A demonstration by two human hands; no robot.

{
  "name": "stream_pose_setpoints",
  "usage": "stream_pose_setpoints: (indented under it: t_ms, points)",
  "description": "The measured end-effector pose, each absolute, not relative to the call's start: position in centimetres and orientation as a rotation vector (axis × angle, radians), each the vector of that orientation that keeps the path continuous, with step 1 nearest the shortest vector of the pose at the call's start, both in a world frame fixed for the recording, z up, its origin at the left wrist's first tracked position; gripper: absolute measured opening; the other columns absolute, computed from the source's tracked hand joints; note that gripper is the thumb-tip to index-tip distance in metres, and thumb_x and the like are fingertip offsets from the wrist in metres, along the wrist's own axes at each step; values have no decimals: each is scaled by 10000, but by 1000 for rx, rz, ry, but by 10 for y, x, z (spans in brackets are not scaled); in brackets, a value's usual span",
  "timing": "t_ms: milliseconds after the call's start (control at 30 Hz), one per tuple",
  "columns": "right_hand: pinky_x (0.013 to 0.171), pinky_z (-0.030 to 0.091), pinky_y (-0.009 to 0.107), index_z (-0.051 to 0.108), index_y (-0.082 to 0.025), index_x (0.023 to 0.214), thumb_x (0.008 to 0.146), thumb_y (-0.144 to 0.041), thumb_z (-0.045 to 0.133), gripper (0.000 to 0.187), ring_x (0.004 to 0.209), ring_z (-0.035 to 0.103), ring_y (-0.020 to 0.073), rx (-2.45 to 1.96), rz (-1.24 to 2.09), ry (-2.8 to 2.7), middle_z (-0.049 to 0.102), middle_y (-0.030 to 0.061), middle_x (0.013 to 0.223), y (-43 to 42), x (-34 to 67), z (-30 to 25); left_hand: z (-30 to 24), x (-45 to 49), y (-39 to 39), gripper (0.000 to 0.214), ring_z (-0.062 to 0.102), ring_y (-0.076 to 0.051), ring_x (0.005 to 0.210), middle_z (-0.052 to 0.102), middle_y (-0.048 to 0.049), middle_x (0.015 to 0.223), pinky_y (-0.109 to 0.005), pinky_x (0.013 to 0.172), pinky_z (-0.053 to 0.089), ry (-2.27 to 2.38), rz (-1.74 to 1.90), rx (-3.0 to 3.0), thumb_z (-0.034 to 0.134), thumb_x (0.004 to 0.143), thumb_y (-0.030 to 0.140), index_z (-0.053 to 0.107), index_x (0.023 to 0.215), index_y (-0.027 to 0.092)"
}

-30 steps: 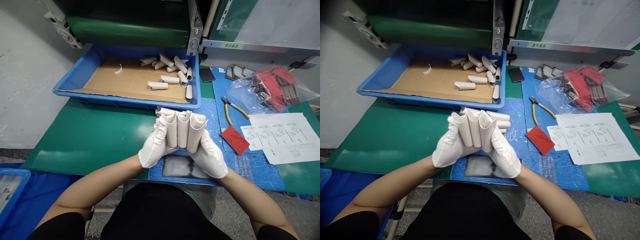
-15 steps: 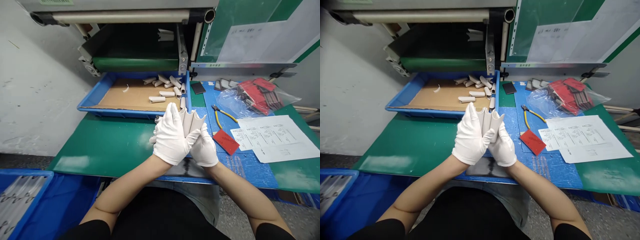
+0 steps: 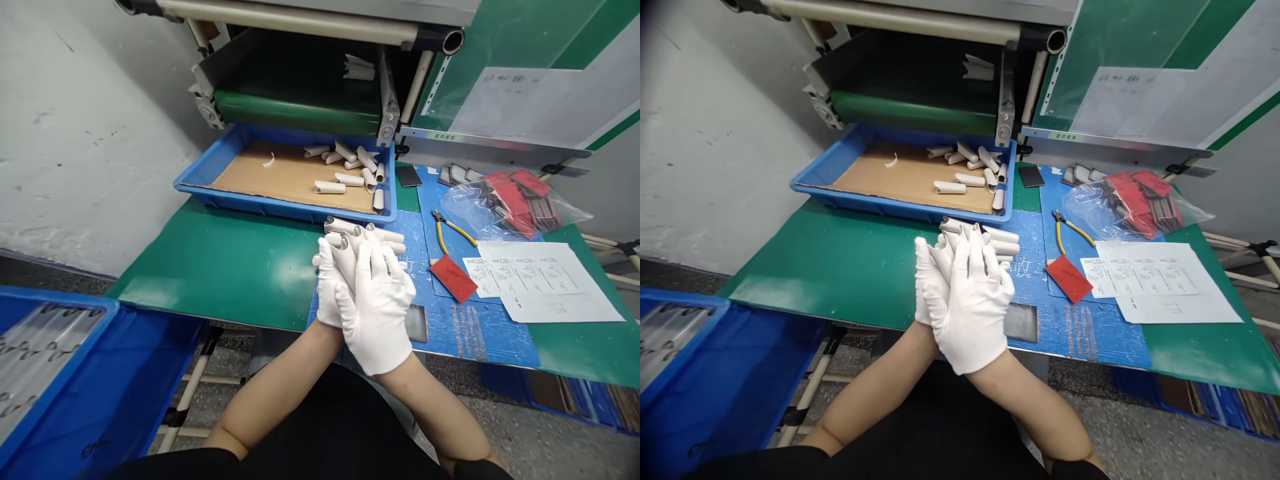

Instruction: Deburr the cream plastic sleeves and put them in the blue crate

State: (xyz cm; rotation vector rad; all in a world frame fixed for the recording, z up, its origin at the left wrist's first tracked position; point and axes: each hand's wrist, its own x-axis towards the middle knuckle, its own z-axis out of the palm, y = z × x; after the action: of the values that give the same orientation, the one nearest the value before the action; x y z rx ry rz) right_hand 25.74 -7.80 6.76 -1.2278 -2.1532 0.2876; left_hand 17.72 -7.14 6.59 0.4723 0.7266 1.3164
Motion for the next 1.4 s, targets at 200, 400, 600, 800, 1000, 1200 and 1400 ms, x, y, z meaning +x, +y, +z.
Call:
stream_pose_setpoints:
  t_ms: [200,400,600,800,1000,1200,1400]
  points:
    - [1305,228,728,262,-290,1762,1093,-715,199,795,1660,247,454,-1179,302,-2135,285,132,1809,-110,273,61,65,151,-89,986,487,-379,1572,510,-88,1707,-578,1223,477,458,1271,229,282,931,955,470,1661,319]
    - [1356,187,697,319,-394,1740,1122,-645,157,687,1656,280,394,-1178,388,-1914,328,48,1780,-129,298,56,71,143,-102,903,505,-372,1563,607,-118,1621,-649,1204,487,346,1331,52,304,979,885,572,1567,254]
    - [1340,254,672,326,-380,1737,1139,-592,212,644,1617,348,386,-1161,473,-1847,399,65,1734,-131,299,53,77,144,-116,866,532,-362,1543,605,-119,1624,-665,1219,472,326,1308,-6,332,1003,854,548,1591,256]
    - [1318,298,652,363,-341,1709,1141,-533,343,600,1588,390,365,-1180,439,-1905,429,119,1699,-124,298,54,74,144,-117,871,473,-400,1585,567,-122,1659,-697,1221,451,293,1265,15,345,993,868,611,1538,243]
    - [1250,402,656,453,-318,1651,1077,-495,548,608,1559,412,416,-1180,208,-2039,403,164,1662,-110,299,60,73,145,-116,914,555,-426,1509,651,-122,1567,-646,1181,513,306,1269,9,380,942,943,644,1491,261]
    - [1211,420,660,623,-334,1493,1029,-491,634,489,1468,491,433,-1010,-57,-2255,441,150,1591,-95,295,63,64,146,-118,772,696,-383,1334,741,-109,1391,-521,1142,573,275,1258,2,660,921,812,675,1443,243]
    - [1170,490,605,538,-310,1571,1043,-560,590,587,1476,517,390,-1159,-13,-2142,485,163,1601,-72,331,68,66,142,-117,685,758,-292,997,761,-122,1173,-380,774,641,318,1292,14,752,895,739,704,1330,212]
